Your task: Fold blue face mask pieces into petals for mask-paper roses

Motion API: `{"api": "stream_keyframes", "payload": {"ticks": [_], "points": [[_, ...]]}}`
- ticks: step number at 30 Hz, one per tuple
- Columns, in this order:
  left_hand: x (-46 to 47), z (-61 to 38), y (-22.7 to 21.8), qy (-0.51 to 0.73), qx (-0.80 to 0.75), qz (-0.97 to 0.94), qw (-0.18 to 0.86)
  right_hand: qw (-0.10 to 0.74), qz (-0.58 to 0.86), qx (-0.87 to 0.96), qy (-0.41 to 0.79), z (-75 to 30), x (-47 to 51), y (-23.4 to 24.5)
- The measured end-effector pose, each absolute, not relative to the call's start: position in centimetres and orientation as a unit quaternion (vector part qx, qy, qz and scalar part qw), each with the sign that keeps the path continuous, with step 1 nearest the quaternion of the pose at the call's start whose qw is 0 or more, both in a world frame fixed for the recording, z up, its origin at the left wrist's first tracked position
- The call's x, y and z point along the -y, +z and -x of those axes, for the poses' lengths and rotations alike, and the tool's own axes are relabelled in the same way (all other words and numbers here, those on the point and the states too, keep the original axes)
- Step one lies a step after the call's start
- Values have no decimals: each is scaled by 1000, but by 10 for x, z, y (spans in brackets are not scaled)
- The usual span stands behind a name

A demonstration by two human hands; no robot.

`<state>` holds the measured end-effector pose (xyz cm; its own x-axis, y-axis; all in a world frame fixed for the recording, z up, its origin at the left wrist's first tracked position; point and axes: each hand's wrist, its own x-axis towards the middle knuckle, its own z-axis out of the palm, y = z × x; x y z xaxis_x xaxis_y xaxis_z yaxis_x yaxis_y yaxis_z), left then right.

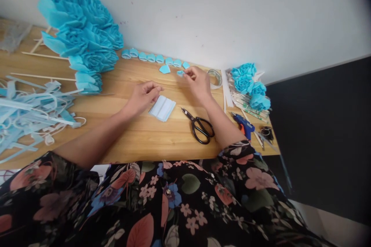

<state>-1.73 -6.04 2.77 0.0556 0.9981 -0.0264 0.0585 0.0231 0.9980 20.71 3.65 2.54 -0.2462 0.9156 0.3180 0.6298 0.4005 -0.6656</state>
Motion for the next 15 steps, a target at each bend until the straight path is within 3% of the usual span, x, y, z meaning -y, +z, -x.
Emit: {"api": "stream_keyframes", "payload": {"ticks": [3, 9, 15], "points": [[62, 16, 31, 460, -515, -517, 506, 321, 513, 788, 117, -202, -48, 20], [62, 14, 33, 442, -534, -509, 510, 272, 491, 807, 184, -205, -56, 31], [62, 15, 32, 435, -535, -517, 507, 160, 405, 894, 108, -195, -82, 38]]}}
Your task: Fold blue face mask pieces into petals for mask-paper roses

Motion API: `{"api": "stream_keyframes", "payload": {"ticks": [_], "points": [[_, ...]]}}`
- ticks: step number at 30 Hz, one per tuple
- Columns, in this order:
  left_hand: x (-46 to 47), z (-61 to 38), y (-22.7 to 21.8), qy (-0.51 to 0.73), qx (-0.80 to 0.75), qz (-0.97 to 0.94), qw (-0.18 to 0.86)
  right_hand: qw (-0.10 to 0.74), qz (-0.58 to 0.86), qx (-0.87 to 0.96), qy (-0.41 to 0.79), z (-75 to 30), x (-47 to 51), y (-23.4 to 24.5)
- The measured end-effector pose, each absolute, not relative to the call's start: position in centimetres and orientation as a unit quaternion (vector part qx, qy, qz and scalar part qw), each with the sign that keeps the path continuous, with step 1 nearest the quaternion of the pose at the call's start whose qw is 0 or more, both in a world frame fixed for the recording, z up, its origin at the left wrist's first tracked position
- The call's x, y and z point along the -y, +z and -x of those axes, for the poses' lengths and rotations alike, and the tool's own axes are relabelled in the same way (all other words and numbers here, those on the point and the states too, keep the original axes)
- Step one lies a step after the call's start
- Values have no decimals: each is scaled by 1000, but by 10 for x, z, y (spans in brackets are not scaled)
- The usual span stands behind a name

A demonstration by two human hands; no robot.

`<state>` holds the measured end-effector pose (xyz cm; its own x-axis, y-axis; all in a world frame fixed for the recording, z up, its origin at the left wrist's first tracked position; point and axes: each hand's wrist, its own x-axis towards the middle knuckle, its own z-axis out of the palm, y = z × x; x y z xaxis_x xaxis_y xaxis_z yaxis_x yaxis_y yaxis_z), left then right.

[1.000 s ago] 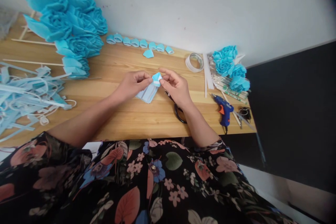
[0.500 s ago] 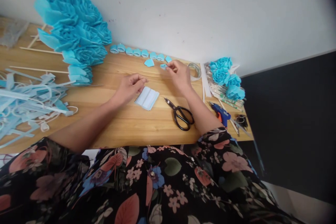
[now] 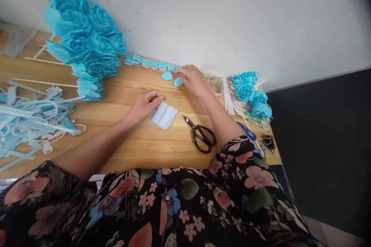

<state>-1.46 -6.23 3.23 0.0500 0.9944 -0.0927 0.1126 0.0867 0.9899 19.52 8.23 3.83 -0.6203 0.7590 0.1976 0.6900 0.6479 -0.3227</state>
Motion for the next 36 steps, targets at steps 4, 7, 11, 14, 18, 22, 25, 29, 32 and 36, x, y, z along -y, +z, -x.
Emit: {"api": "stream_keyframes", "payload": {"ticks": [4, 7, 11, 14, 18, 22, 25, 29, 32, 36], "points": [[63, 15, 35, 430, -526, -526, 511, 80, 351, 928, 101, -174, -96, 38], [63, 15, 36, 424, -529, -523, 516, 58, 370, 922, 96, -161, -97, 41], [63, 15, 36, 422, -533, -522, 515, 93, 413, 885, 194, -157, -79, 55], [63, 17, 32, 421, -533, -530, 508, 174, 442, 850, 227, -169, -65, 66], [56, 23, 31, 396, -558, -581, 440, 182, 464, 841, 211, -199, -61, 64], [34, 28, 48, 290, -599, -681, 307, 128, 420, 885, 153, -216, -66, 59], [9, 24, 59, 234, -644, -703, 192, 87, 436, 888, 121, -213, -65, 62], [-18, 8, 51, 177, -667, -715, 114, 55, 528, 837, 131, -205, -63, 66], [-28, 0, 40, 129, -667, -728, 91, 56, 548, 818, 168, -201, -66, 60], [-27, 6, 35, 88, -664, -739, 79, 77, 533, 816, 212, -199, -74, 46]]}}
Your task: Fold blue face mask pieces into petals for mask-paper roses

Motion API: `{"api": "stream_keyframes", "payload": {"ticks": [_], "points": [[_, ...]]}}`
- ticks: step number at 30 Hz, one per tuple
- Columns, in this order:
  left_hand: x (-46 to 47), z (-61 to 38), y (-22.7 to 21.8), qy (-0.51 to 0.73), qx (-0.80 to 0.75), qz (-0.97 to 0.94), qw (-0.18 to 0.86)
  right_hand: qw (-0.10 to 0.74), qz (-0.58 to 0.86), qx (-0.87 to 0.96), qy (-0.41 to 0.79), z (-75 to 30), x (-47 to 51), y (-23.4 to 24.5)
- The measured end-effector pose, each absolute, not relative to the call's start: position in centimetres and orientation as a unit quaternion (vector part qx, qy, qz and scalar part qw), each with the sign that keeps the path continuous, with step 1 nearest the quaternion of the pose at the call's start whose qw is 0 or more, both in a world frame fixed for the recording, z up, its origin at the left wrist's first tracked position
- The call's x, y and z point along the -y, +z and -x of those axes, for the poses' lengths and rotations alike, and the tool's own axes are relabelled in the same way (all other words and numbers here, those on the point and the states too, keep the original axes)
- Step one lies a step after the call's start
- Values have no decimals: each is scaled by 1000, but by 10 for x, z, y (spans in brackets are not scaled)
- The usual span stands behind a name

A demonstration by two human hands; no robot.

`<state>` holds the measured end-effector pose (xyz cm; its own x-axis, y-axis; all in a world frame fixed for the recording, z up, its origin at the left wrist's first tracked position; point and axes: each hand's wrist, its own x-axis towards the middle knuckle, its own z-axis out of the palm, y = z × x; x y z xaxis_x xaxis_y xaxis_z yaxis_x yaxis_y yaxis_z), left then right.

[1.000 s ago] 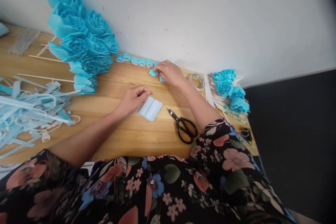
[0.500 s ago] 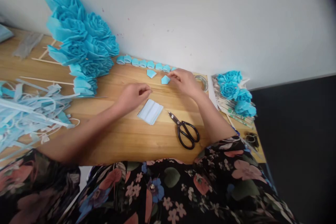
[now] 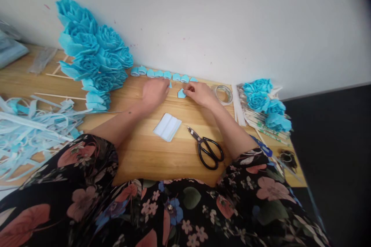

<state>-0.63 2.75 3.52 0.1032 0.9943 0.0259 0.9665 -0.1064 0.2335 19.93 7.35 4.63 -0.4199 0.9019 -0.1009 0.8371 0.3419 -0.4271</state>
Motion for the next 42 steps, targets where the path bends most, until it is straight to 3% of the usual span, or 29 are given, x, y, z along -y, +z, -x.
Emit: {"api": "stream_keyframes", "payload": {"ticks": [6, 16, 25, 34, 42], "points": [[-6, 39, 33, 77, -654, -752, 43, 122, 464, 835, 270, -184, -78, 46], [21, 79, 36, 79, -700, -709, 28, 150, 470, 840, 227, -162, -80, 54], [6, 74, 27, 162, -571, -805, 7, 117, 251, 947, 166, -153, -93, 41], [4, 71, 28, 129, -651, -748, 1, 60, 304, 933, 182, -121, -83, 44], [7, 78, 40, 88, -707, -701, 14, 84, 361, 910, 186, -93, -75, 40]]}}
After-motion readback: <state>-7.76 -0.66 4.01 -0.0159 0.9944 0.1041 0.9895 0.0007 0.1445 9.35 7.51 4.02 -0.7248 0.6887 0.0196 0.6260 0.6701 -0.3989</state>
